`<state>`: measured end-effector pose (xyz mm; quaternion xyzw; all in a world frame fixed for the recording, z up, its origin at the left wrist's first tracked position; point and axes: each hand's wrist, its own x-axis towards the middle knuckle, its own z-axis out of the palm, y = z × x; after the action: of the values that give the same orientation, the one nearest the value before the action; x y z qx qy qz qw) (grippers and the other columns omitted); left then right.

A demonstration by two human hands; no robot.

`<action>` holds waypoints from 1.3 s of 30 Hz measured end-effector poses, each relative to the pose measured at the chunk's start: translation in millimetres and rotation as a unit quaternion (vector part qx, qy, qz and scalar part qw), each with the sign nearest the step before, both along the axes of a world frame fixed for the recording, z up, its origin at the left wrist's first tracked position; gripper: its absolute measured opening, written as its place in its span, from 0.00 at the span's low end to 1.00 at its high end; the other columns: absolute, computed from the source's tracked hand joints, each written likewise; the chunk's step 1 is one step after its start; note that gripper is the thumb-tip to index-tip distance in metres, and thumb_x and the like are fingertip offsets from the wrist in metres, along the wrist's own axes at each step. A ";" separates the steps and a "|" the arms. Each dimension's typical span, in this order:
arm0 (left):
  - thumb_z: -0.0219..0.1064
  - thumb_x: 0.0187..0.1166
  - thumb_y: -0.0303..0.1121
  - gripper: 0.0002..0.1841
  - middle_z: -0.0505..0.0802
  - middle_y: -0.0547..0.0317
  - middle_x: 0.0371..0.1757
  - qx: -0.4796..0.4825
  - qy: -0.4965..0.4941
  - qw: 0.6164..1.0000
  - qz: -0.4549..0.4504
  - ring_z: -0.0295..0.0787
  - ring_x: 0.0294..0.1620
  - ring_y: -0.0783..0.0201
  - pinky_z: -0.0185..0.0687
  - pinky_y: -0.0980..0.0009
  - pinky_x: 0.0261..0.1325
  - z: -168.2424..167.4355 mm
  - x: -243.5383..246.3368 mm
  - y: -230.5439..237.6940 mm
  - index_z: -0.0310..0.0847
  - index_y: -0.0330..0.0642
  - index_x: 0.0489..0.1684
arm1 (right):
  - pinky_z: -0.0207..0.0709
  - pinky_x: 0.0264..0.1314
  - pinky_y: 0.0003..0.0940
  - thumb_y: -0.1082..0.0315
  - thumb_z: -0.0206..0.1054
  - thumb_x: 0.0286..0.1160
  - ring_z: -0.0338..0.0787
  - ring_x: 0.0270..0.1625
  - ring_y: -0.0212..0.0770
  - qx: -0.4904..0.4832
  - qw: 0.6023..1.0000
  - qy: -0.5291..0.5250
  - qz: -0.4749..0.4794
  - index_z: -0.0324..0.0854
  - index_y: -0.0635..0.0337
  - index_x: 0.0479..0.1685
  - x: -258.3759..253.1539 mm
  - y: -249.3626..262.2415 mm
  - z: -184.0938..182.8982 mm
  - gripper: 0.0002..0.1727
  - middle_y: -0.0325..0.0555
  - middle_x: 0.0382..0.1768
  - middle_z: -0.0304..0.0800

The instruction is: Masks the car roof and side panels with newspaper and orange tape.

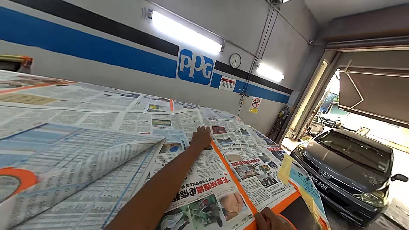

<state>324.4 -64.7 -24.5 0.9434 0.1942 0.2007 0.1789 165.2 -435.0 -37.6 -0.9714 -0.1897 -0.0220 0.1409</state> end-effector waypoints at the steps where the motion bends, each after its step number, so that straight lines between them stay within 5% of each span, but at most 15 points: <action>1: 0.64 0.82 0.33 0.20 0.82 0.36 0.72 0.017 0.009 1.000 -0.006 0.72 0.79 0.35 0.76 0.37 0.67 -2.6 -1.4 -0.7 0.78 0.35 0.70 | 0.78 0.39 0.65 0.46 0.49 0.88 0.93 0.41 0.61 0.000 1.000 0.007 0.004 0.87 0.57 0.49 0.7 0.7 1.4 0.26 0.56 0.33 0.93; 5: 0.54 0.90 0.45 0.25 0.70 0.32 0.85 0.047 0.079 0.992 -0.083 0.65 0.84 0.29 0.65 0.28 0.76 1.4 -36.9 -30.9 0.79 0.36 0.74 | 0.78 0.47 0.66 0.47 0.49 0.88 0.93 0.48 0.62 0.005 0.999 0.037 0.017 0.87 0.59 0.52 4.2 2.1 8.4 0.27 0.58 0.39 0.94; 8: 0.40 0.93 0.52 0.32 0.65 0.44 0.92 0.060 0.157 0.973 -0.156 0.51 0.94 0.40 0.39 0.24 0.85 10.1 -87.4 -78.4 0.67 0.41 0.87 | 0.79 0.48 0.66 0.48 0.49 0.88 0.94 0.49 0.61 0.009 0.999 0.041 0.019 0.87 0.59 0.51 3.7 3.0 7.1 0.27 0.58 0.41 0.94; 10: 0.37 0.93 0.56 0.37 0.58 0.44 0.94 0.054 0.186 0.963 -0.187 0.44 0.96 0.42 0.31 0.23 0.86 10.0 -112.2 -105.1 0.56 0.37 0.92 | 0.79 0.50 0.65 0.48 0.48 0.89 0.94 0.51 0.61 0.000 0.999 0.043 0.015 0.87 0.59 0.53 2.1 2.4 8.4 0.27 0.58 0.42 0.94; 16: 0.36 0.94 0.53 0.34 0.64 0.46 0.92 0.051 0.186 0.955 -0.223 0.49 0.96 0.47 0.32 0.28 0.89 10.6 -159.3 -176.3 0.62 0.37 0.89 | 0.79 0.55 0.63 0.47 0.47 0.89 0.93 0.56 0.59 -0.014 0.998 0.054 0.005 0.87 0.56 0.56 1.5 2.4 13.3 0.27 0.57 0.47 0.95; 24: 0.43 0.85 0.69 0.47 0.51 0.50 0.97 0.024 0.216 0.963 -0.158 0.38 0.98 0.49 0.24 0.27 0.89 1.8 -157.1 -200.7 0.48 0.40 0.95 | 0.80 0.52 0.62 0.48 0.46 0.90 0.94 0.53 0.59 0.031 0.999 0.015 0.002 0.88 0.55 0.54 -6.5 -4.1 4.5 0.26 0.56 0.44 0.95; 29: 0.46 0.85 0.67 0.45 0.53 0.53 0.97 0.013 0.228 0.964 -0.137 0.40 0.98 0.52 0.19 0.24 0.87 7.2 -158.7 -206.7 0.51 0.43 0.95 | 0.81 0.36 0.63 0.53 0.53 0.86 0.95 0.38 0.62 0.132 0.981 -0.142 -0.018 0.91 0.58 0.42 -14.3 -0.6 -23.5 0.23 0.57 0.30 0.94; 32: 0.48 0.84 0.68 0.46 0.54 0.53 0.97 0.017 0.231 0.965 -0.125 0.41 0.97 0.51 0.18 0.21 0.85 10.6 -155.6 -208.6 0.52 0.43 0.94 | 0.80 0.40 0.70 0.58 0.53 0.87 0.94 0.41 0.68 0.254 0.947 -0.178 -0.087 0.89 0.67 0.49 -14.7 -22.3 -18.3 0.22 0.65 0.36 0.93; 34: 0.47 0.84 0.68 0.46 0.53 0.53 0.97 0.021 0.227 0.966 -0.124 0.40 0.97 0.50 0.17 0.20 0.84 7.9 -155.6 -208.0 0.51 0.43 0.95 | 0.79 0.38 0.63 0.57 0.53 0.89 0.90 0.35 0.60 0.347 0.916 -0.166 -0.113 0.87 0.69 0.49 -9.5 -45.9 -12.6 0.24 0.60 0.31 0.90; 36: 0.45 0.85 0.68 0.47 0.52 0.51 0.97 0.024 0.224 0.965 -0.136 0.38 0.98 0.49 0.15 0.21 0.84 3.3 -157.8 -206.7 0.49 0.41 0.95 | 0.77 0.27 0.47 0.57 0.54 0.90 0.82 0.21 0.43 0.430 0.883 -0.160 -0.098 0.84 0.70 0.47 -5.8 -60.9 -18.3 0.22 0.47 0.19 0.80; 39: 0.42 0.87 0.67 0.45 0.53 0.46 0.96 0.012 0.231 0.958 -0.170 0.40 0.97 0.47 0.18 0.25 0.87 9.8 -160.6 -205.4 0.51 0.38 0.94 | 0.80 0.22 0.32 0.59 0.52 0.92 0.82 0.17 0.31 0.509 0.851 -0.119 -0.051 0.79 0.72 0.51 -6.8 -65.2 -24.5 0.21 0.37 0.16 0.79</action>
<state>163.8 -270.1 -14.7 0.9852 0.0649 -0.0534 0.1497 158.4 -500.3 -62.1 -0.7620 -0.1177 -0.2378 0.5907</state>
